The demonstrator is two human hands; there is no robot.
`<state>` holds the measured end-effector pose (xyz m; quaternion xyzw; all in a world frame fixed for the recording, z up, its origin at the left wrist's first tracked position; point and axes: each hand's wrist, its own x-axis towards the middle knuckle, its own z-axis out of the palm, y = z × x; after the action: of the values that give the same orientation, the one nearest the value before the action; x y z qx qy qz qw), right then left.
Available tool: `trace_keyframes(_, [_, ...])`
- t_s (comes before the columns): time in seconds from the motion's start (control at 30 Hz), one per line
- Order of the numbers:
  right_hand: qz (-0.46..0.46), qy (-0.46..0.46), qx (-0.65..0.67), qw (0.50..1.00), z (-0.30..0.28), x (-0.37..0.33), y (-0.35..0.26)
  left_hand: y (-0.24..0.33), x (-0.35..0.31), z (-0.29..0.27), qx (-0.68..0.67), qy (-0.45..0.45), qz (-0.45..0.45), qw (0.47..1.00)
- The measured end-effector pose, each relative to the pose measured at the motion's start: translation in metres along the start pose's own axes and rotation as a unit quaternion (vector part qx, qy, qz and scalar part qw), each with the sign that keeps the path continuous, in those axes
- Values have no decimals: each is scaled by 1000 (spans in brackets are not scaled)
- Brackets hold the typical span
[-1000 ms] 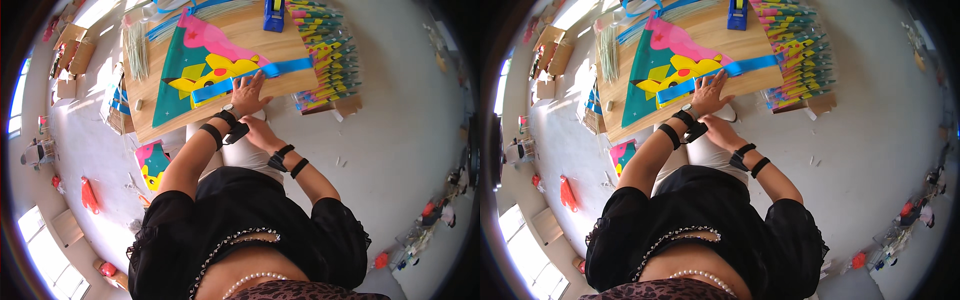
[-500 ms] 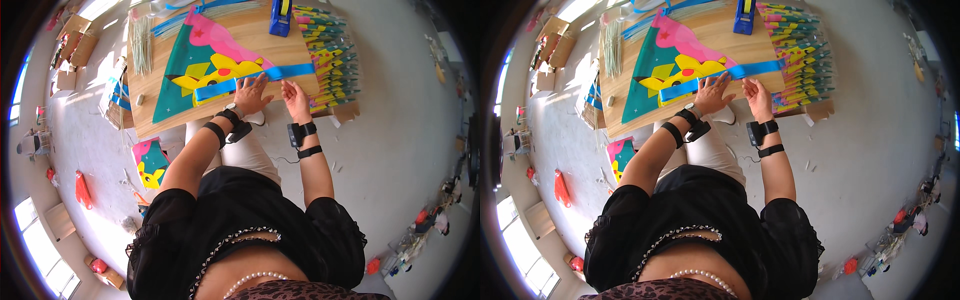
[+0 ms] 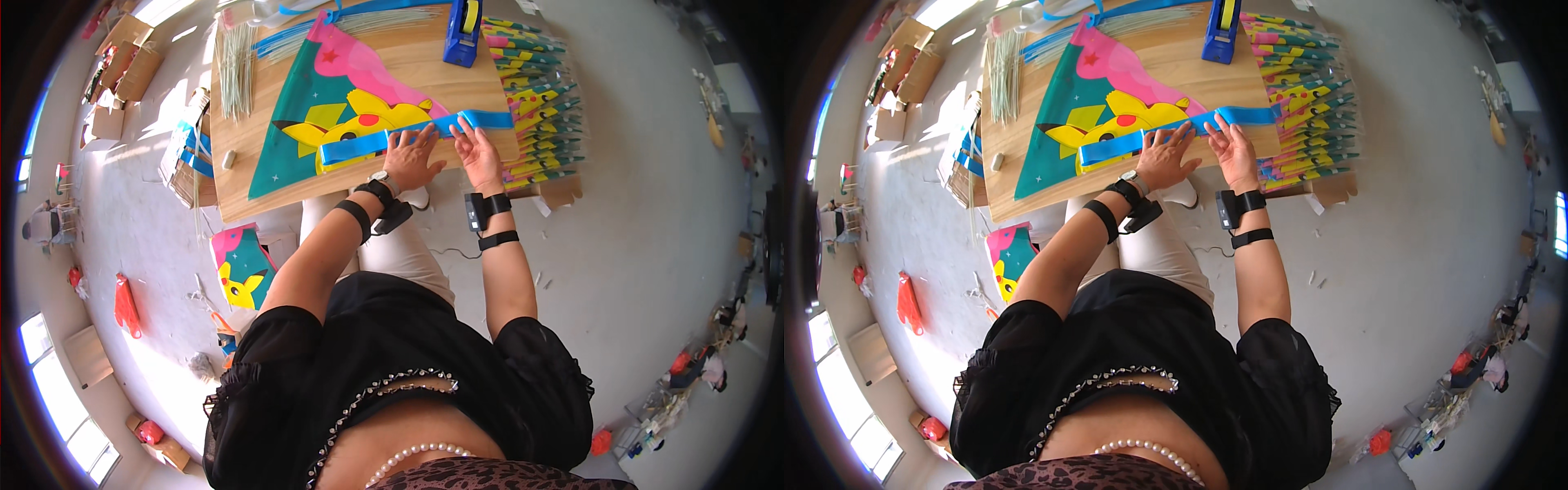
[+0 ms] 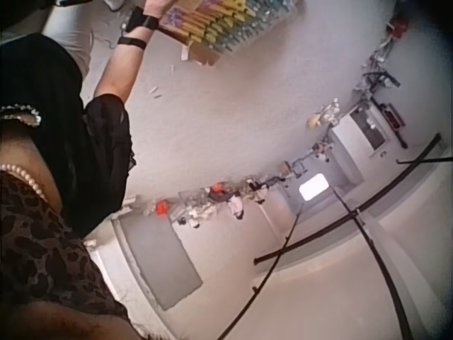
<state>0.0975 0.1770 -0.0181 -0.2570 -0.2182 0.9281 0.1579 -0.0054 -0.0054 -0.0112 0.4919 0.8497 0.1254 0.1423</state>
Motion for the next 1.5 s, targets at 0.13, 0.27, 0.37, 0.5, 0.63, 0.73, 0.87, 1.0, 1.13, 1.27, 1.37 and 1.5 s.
trace_keyframes(0.13, [-103, 23, -308, 945, 15, -8, 17, -1, -2, 0, -3, 6, -1, 1000])
trace_keyframes(0.27, [-252, 27, -608, 752, -19, 8, 29, 8, 4, 1, -13, 14, 14, 1000])
trace_keyframes(0.37, [-300, 41, -714, 632, -8, 2, 40, 0, 0, 6, -19, 31, 13, 999])
trace_keyframes(0.5, [-255, 77, -808, 525, 9, -8, 40, -2, -1, 7, -14, 32, 9, 999])
trace_keyframes(0.63, [-234, 73, -838, 488, 10, -12, 39, 0, 0, 7, -14, 33, 11, 999])
trace_keyframes(0.73, [-240, 49, -851, 464, 8, -18, 39, 1, 1, 6, -8, 31, 9, 999])
trace_keyframes(0.87, [-263, 31, -859, 437, 10, -22, 42, -5, 2, 8, -8, 37, 19, 999])
trace_keyframes(1.0, [-246, 33, -866, 433, 15, -26, 48, -5, 7, 1, -24, 41, 21, 999])
trace_keyframes(1.13, [-203, 49, -885, 417, 17, -24, 51, 10, 32, -20, -54, 37, -42, 997])
trace_keyframes(1.27, [-214, 41, -887, 408, 8, -19, 52, 34, 56, -16, -62, 128, 10, 990])
trace_keyframes(1.37, [-212, 39, -898, 383, -1, -11, 58, 46, 79, -7, -37, 110, 39, 992])
trace_keyframes(1.5, [-203, 4, -889, 411, -18, -13, 54, 61, 102, -4, 21, 62, 38, 997])
